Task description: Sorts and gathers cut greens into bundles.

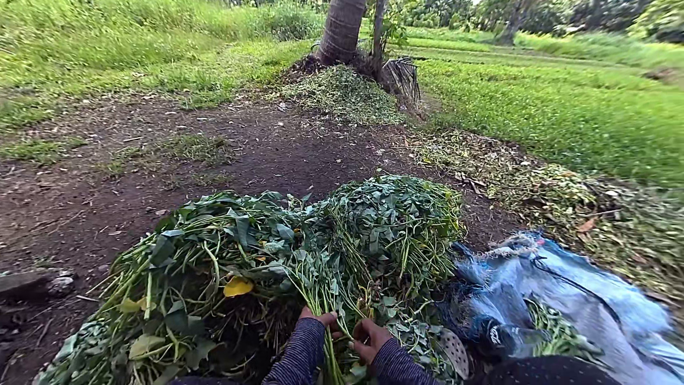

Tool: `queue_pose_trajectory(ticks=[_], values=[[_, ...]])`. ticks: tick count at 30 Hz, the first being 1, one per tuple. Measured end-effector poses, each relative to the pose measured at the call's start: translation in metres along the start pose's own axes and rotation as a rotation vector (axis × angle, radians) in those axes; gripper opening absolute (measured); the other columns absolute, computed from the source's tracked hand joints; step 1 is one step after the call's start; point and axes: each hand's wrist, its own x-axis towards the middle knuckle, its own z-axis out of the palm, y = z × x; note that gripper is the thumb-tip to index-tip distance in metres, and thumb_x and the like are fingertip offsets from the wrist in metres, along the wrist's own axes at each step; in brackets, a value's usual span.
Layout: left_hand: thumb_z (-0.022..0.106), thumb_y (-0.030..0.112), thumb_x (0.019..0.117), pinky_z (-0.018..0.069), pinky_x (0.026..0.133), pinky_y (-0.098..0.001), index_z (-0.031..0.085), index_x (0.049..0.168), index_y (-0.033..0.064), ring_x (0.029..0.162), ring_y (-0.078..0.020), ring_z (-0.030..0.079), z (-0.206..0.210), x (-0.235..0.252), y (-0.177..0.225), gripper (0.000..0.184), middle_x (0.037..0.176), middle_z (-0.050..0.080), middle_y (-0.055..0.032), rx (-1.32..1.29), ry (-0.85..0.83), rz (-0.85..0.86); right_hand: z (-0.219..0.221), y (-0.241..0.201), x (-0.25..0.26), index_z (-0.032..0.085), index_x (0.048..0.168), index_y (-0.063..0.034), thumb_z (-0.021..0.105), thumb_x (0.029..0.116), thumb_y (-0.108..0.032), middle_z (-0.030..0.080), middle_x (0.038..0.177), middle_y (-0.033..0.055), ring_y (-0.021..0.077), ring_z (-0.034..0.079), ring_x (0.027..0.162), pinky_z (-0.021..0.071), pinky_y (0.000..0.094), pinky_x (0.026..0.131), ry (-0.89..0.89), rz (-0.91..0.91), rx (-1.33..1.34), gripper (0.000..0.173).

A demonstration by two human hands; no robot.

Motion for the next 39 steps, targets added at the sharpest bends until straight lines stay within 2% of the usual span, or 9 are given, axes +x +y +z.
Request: queue_pose_trajectory(ticks=[4, 8, 11, 14, 23, 26, 32, 36, 39], values=[[0.081, 0.003, 0.0866, 0.0626, 0.074, -0.045, 0.035, 0.147, -0.0024, 0.088, -0.0312, 0.072, 0.0, -0.011, 0.001, 0.076, 0.115, 0.064, -0.0262, 0.185, -0.041, 0.103, 0.012, -0.012, 0.008, 0.045, 0.148, -0.0009, 0.023, 0.1075, -0.063, 0.059, 0.134, 0.0275, 0.0436, 0.063, 0.116, 0.0506, 0.0634, 0.093, -0.118, 0.451, 0.692, 0.077], [0.085, 0.004, 0.0821, 0.0551, 0.097, -0.0448, 0.037, 0.148, -0.0042, 0.11, -0.0309, 0.067, 0.003, -0.025, -0.002, 0.082, 0.127, 0.062, -0.0263, 0.331, -0.091, 0.203, 0.022, -0.021, 0.03, 0.046, 0.144, 0.0002, 0.03, 0.1086, -0.058, 0.059, 0.126, 0.0243, 0.0355, 0.06, 0.107, 0.0493, 0.0567, 0.089, 0.007, 0.549, 1.027, 0.07], [0.087, 0.005, 0.0804, 0.0536, 0.098, -0.044, 0.038, 0.148, -0.004, 0.112, -0.03, 0.066, 0.002, -0.027, -0.005, 0.084, 0.129, 0.061, -0.0258, 0.334, -0.071, 0.217, 0.029, -0.015, 0.043, 0.047, 0.142, 0.0084, 0.042, 0.1127, -0.025, 0.059, 0.13, 0.0257, 0.0293, 0.062, 0.112, 0.0504, 0.0415, 0.098, 0.155, 0.441, 0.847, 0.045], [0.081, -0.001, 0.0845, 0.0629, 0.072, -0.0426, 0.035, 0.148, -0.0024, 0.088, -0.0283, 0.072, 0.0, -0.026, 0.0, 0.079, 0.116, 0.063, -0.025, 0.192, -0.015, 0.205, 0.021, -0.008, 0.029, 0.052, 0.141, 0.007, 0.043, 0.1117, -0.033, 0.061, 0.133, 0.0287, 0.0366, 0.062, 0.123, 0.0461, 0.0509, 0.108, 0.081, 0.261, 0.28, 0.051], [0.065, -0.006, 0.0953, 0.0617, 0.057, -0.0407, 0.025, 0.154, 0.005, 0.071, -0.0293, 0.073, -0.021, -0.001, 0.026, 0.072, 0.112, 0.065, -0.0259, -0.034, 0.138, 0.171, 0.0, 0.016, -0.012, 0.061, 0.134, 0.0074, 0.059, 0.1046, -0.031, 0.061, 0.134, 0.0322, 0.0477, 0.055, 0.132, 0.0379, 0.0667, 0.111, -0.552, 0.139, -0.748, 0.048], [0.065, -0.006, 0.0949, 0.0634, 0.063, -0.0446, 0.026, 0.153, 0.0057, 0.08, -0.0335, 0.075, -0.027, 0.003, 0.028, 0.071, 0.115, 0.065, -0.0269, -0.02, 0.055, 0.121, -0.045, 0.014, -0.025, 0.055, 0.141, 0.0025, 0.077, 0.0917, -0.042, 0.057, 0.137, 0.0321, 0.0464, 0.056, 0.129, 0.0415, 0.0648, 0.109, -0.4, 0.13, -0.649, 0.07], [0.061, -0.007, 0.0966, 0.0636, 0.063, -0.0426, 0.028, 0.15, 0.0028, 0.081, -0.0315, 0.075, -0.026, -0.009, 0.032, 0.064, 0.107, 0.07, -0.0233, -0.117, -0.044, 0.117, -0.014, -0.025, -0.023, 0.049, 0.15, -0.0022, 0.051, 0.1073, -0.017, 0.056, 0.148, 0.0155, 0.0266, 0.057, 0.134, 0.0445, 0.0452, 0.114, -0.204, -0.075, 0.029, 0.045], [0.059, -0.009, 0.0972, 0.0634, 0.062, -0.043, 0.029, 0.148, 0.0025, 0.079, -0.0311, 0.075, -0.026, -0.016, 0.034, 0.059, 0.106, 0.069, -0.022, -0.176, -0.041, 0.104, 0.021, -0.008, -0.016, 0.061, 0.129, 0.0014, 0.056, 0.1064, -0.03, 0.068, 0.11, 0.019, 0.0266, 0.067, 0.084, 0.056, 0.0467, 0.077, -0.188, -0.067, 0.145, 0.038], [0.059, -0.009, 0.0967, 0.0626, 0.059, -0.0442, 0.028, 0.148, 0.0041, 0.075, -0.0315, 0.074, -0.028, -0.011, 0.032, 0.062, 0.104, 0.068, -0.022, -0.153, -0.002, 0.101, 0.028, -0.003, -0.014, 0.061, 0.122, 0.0031, 0.053, 0.1067, -0.032, 0.067, 0.095, 0.0203, 0.0302, 0.066, 0.081, 0.0544, 0.0501, 0.08, -0.156, -0.09, -0.014, 0.039]])
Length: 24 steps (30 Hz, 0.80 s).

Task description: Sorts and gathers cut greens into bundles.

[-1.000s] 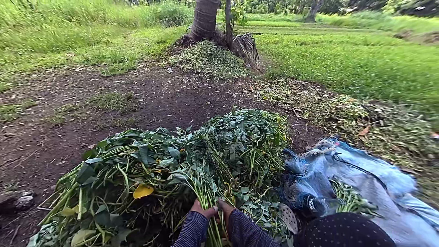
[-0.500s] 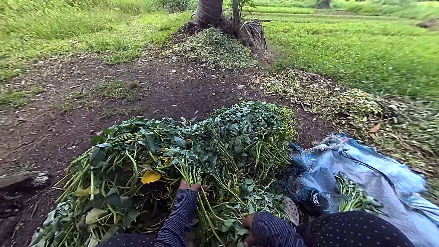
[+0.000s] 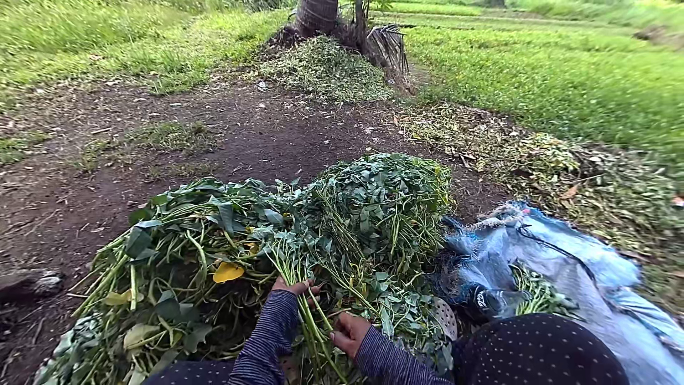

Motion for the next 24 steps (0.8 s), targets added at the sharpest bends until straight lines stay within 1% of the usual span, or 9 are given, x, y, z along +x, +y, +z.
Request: queue_pose_trajectory(ticks=[5, 9, 11, 14, 16, 18, 20, 22, 24], values=[[0.061, -0.009, 0.0961, 0.0612, 0.053, -0.0412, 0.028, 0.149, 0.0047, 0.065, -0.028, 0.072, 0.006, 0.004, 0.0, 0.064, 0.101, 0.067, -0.021, -0.003, 0.068, 0.027, 0.002, -0.011, -0.007, 0.063, 0.119, 0.0018, 0.06, 0.1033, -0.038, 0.071, 0.098, 0.0228, 0.0376, 0.071, 0.096, 0.0539, 0.059, 0.09, 0.027, -0.016, -0.194, 0.043], [0.06, -0.004, 0.099, 0.0594, 0.054, -0.0396, 0.026, 0.153, 0.0063, 0.065, -0.0248, 0.069, -0.003, 0.02, 0.006, 0.064, 0.107, 0.063, -0.0211, -0.082, 0.258, 0.1, 0.012, -0.005, -0.025, 0.063, 0.115, 0.0043, 0.05, 0.1079, -0.032, 0.07, 0.095, 0.0252, 0.041, 0.07, 0.095, 0.0525, 0.0612, 0.089, 0.023, 0.002, -0.264, 0.04], [0.06, -0.004, 0.0985, 0.0593, 0.053, -0.0384, 0.027, 0.151, 0.0056, 0.065, -0.0238, 0.069, -0.008, 0.025, 0.007, 0.063, 0.108, 0.063, -0.0208, -0.082, 0.272, 0.108, 0.017, 0.014, -0.038, 0.065, 0.112, 0.0046, 0.049, 0.1072, -0.03, 0.071, 0.092, 0.0249, 0.0411, 0.071, 0.092, 0.0537, 0.0622, 0.086, 0.012, 0.0, -0.304, 0.039], [0.06, -0.005, 0.0986, 0.0611, 0.056, -0.0398, 0.029, 0.15, 0.0045, 0.069, -0.0253, 0.071, -0.006, 0.018, 0.009, 0.061, 0.11, 0.063, -0.0213, -0.057, 0.202, 0.074, -0.005, 0.031, -0.043, 0.064, 0.119, 0.0052, 0.051, 0.108, -0.03, 0.071, 0.105, 0.0271, 0.0421, 0.069, 0.106, 0.0495, 0.0629, 0.097, -0.092, 0.136, -0.364, 0.039], [0.061, -0.006, 0.0974, 0.0627, 0.06, -0.0426, 0.029, 0.151, 0.005, 0.075, -0.0286, 0.073, -0.006, 0.014, 0.01, 0.064, 0.112, 0.064, -0.0229, -0.047, 0.158, 0.053, -0.029, 0.023, -0.045, 0.065, 0.116, 0.0035, 0.062, 0.1014, -0.034, 0.069, 0.102, 0.023, 0.0365, 0.069, 0.097, 0.0535, 0.0568, 0.091, 0.055, 0.119, -0.307, 0.04], [0.061, -0.006, 0.0974, 0.0634, 0.061, -0.0435, 0.029, 0.151, 0.0049, 0.077, -0.03, 0.074, -0.007, 0.01, 0.011, 0.063, 0.113, 0.064, -0.0237, -0.047, 0.124, 0.05, -0.048, -0.002, -0.042, 0.065, 0.121, 0.0009, 0.063, 0.097, -0.036, 0.063, 0.119, 0.0201, 0.0324, 0.065, 0.105, 0.0531, 0.0495, 0.095, 0.171, 0.07, -0.244, 0.044], [0.061, -0.006, 0.0972, 0.0632, 0.061, -0.0438, 0.028, 0.152, 0.0053, 0.078, -0.0306, 0.074, -0.004, 0.005, 0.012, 0.065, 0.115, 0.063, -0.0243, -0.03, 0.107, 0.054, -0.046, -0.022, -0.03, 0.062, 0.131, -0.001, 0.06, 0.0995, -0.039, 0.06, 0.133, 0.0202, 0.0322, 0.063, 0.117, 0.05, 0.0486, 0.104, 0.156, 0.003, -0.203, 0.049], [0.062, -0.007, 0.0962, 0.0637, 0.061, -0.046, 0.028, 0.151, 0.0051, 0.078, -0.0333, 0.074, 0.0, 0.007, 0.006, 0.066, 0.114, 0.064, -0.0258, -0.034, 0.094, 0.063, -0.027, -0.025, -0.008, 0.06, 0.137, -0.0025, 0.065, 0.0982, -0.045, 0.066, 0.127, 0.0187, 0.0307, 0.067, 0.112, 0.0521, 0.0491, 0.102, 0.107, -0.068, -0.201, 0.058], [0.066, -0.008, 0.0937, 0.0644, 0.063, -0.0482, 0.03, 0.15, 0.0043, 0.08, -0.0354, 0.075, 0.001, 0.012, 0.001, 0.068, 0.115, 0.065, -0.0272, -0.005, 0.088, 0.081, -0.012, -0.025, 0.009, 0.061, 0.135, -0.0004, 0.068, 0.0984, -0.039, 0.071, 0.114, 0.019, 0.0314, 0.07, 0.103, 0.0539, 0.0513, 0.098, 0.076, -0.135, -0.231, 0.054]])
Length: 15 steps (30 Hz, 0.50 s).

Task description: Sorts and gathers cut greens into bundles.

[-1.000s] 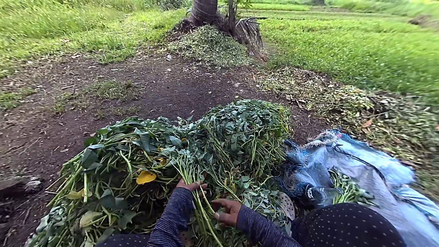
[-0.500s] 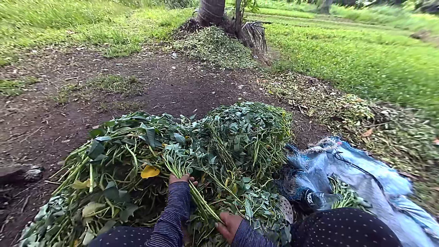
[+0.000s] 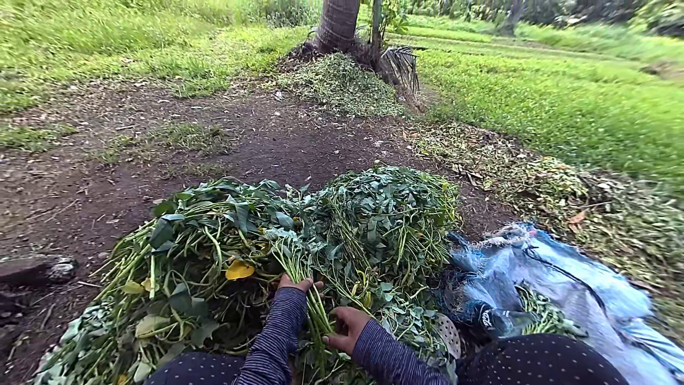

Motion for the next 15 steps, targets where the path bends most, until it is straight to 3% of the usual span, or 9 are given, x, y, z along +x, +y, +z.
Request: queue_pose_trajectory(ticks=[3, 7, 10, 13, 15], values=[[0.07, -0.005, 0.0918, 0.0639, 0.069, -0.0477, 0.032, 0.15, 0.0036, 0.086, -0.0345, 0.075, -0.008, 0.001, 0.004, 0.07, 0.121, 0.065, -0.0271, 0.16, 0.013, 0.023, -0.006, -0.009, 0.003, 0.064, 0.132, 0.0023, 0.055, 0.1069, -0.025, 0.068, 0.125, 0.0229, 0.0341, 0.065, 0.119, 0.0469, 0.0503, 0.109, -0.048, 0.013, -0.045, 0.038], [0.069, -0.001, 0.0948, 0.0646, 0.067, -0.0428, 0.031, 0.152, 0.0056, 0.085, -0.0294, 0.075, -0.015, -0.008, 0.017, 0.069, 0.125, 0.061, -0.0248, 0.374, -0.109, 0.028, -0.027, 0.002, 0.004, 0.065, 0.134, -0.0019, 0.055, 0.107, -0.03, 0.06, 0.137, 0.0213, 0.0327, 0.063, 0.121, 0.0502, 0.048, 0.106, -0.025, 0.152, 0.044, 0.04], [0.067, -0.004, 0.0949, 0.065, 0.065, -0.0449, 0.03, 0.153, 0.0063, 0.084, -0.0321, 0.075, -0.009, -0.008, 0.015, 0.069, 0.123, 0.061, -0.0257, 0.286, -0.137, 0.022, -0.027, 0.011, 0.002, 0.065, 0.126, 0.004, 0.057, 0.1054, -0.026, 0.067, 0.12, 0.0246, 0.0352, 0.068, 0.107, 0.0517, 0.0519, 0.099, -0.011, 0.19, 0.009, 0.037], [0.065, -0.003, 0.0966, 0.0622, 0.066, -0.0424, 0.033, 0.152, 0.0056, 0.079, -0.0287, 0.073, -0.002, -0.007, 0.016, 0.065, 0.117, 0.063, -0.0246, 0.168, 0.011, 0.035, -0.012, 0.017, -0.002, 0.064, 0.116, 0.0073, 0.057, 0.1018, -0.021, 0.068, 0.111, 0.0269, 0.0404, 0.066, 0.11, 0.0492, 0.0592, 0.098, -0.114, 0.207, -0.193, 0.032], [0.06, 0.0, 0.1005, 0.0624, 0.059, -0.0416, 0.028, 0.154, 0.0067, 0.069, -0.0275, 0.072, -0.004, -0.001, 0.016, 0.063, 0.111, 0.062, -0.0244, 0.054, 0.104, 0.044, -0.003, 0.029, -0.011, 0.065, 0.113, 0.0061, 0.056, 0.1016, -0.022, 0.069, 0.108, 0.0266, 0.0413, 0.067, 0.107, 0.0493, 0.0616, 0.096, -0.175, 0.218, -0.208, 0.032]])
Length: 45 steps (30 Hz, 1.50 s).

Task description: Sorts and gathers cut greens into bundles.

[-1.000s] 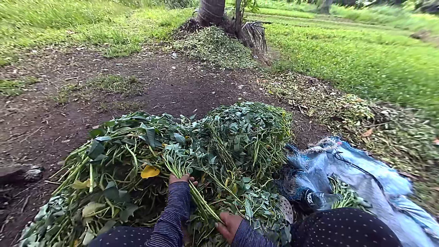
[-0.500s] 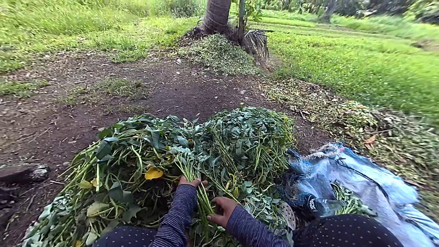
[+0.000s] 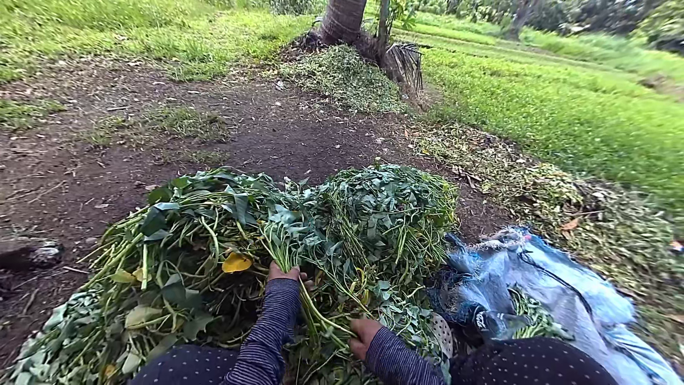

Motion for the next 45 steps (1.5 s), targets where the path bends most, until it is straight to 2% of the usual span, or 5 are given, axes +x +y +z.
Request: queue_pose_trajectory(ticks=[7, 16, 24, 37, 45], values=[[0.06, -0.003, 0.0996, 0.0615, 0.057, -0.0431, 0.027, 0.154, 0.0078, 0.07, -0.0287, 0.07, 0.003, -0.005, 0.0, 0.064, 0.112, 0.059, -0.0241, -0.043, -0.036, -0.062, -0.037, 0.001, -0.009, 0.062, 0.128, 0.0046, 0.042, 0.1039, -0.011, 0.06, 0.131, 0.0242, 0.0339, 0.059, 0.122, 0.0456, 0.0489, 0.107, 0.187, -0.007, 0.271, 0.035], [0.057, -0.002, 0.1014, 0.0614, 0.056, -0.041, 0.027, 0.152, 0.0066, 0.067, -0.0264, 0.07, -0.004, -0.004, 0.005, 0.059, 0.109, 0.06, -0.0229, -0.022, -0.026, -0.042, -0.071, 0.005, -0.014, 0.015, 0.165, -0.0093, 0.082, 0.0842, -0.014, 0.025, 0.166, 0.0239, 0.0402, 0.035, 0.149, 0.0349, 0.0553, 0.119, -0.04, 0.059, -0.036, 0.105], [0.057, -0.004, 0.1005, 0.062, 0.057, -0.0421, 0.027, 0.153, 0.0061, 0.07, -0.0274, 0.07, 0.008, -0.005, 0.001, 0.061, 0.113, 0.058, -0.0236, -0.016, -0.061, -0.026, -0.006, -0.033, 0.02, 0.068, 0.122, 0.0034, 0.065, 0.1013, -0.026, 0.07, 0.117, 0.0195, 0.0277, 0.068, 0.111, 0.0517, 0.045, 0.104, 0.172, -0.239, 0.329, 0.036], [0.058, 0.004, 0.1032, 0.0594, 0.06, -0.0369, 0.031, 0.153, 0.0054, 0.068, -0.0231, 0.07, -0.012, 0.021, -0.001, 0.056, 0.105, 0.065, -0.0211, 0.058, 0.095, 0.015, 0.019, -0.025, 0.014, 0.062, 0.128, 0.0037, 0.054, 0.1032, -0.022, 0.069, 0.116, 0.0279, 0.0449, 0.067, 0.114, 0.0489, 0.0659, 0.098, -0.08, -0.008, -0.154, 0.036], [0.061, -0.001, 0.0992, 0.063, 0.066, -0.0429, 0.031, 0.151, 0.0024, 0.078, -0.029, 0.073, -0.014, 0.008, -0.004, 0.06, 0.114, 0.063, -0.0248, -0.047, -0.074, -0.04, -0.026, -0.031, 0.022, 0.063, 0.13, 0.0018, 0.059, 0.1023, -0.04, 0.067, 0.124, 0.0205, 0.0318, 0.065, 0.118, 0.0485, 0.0489, 0.108, 0.16, -0.208, 0.153, 0.05]])
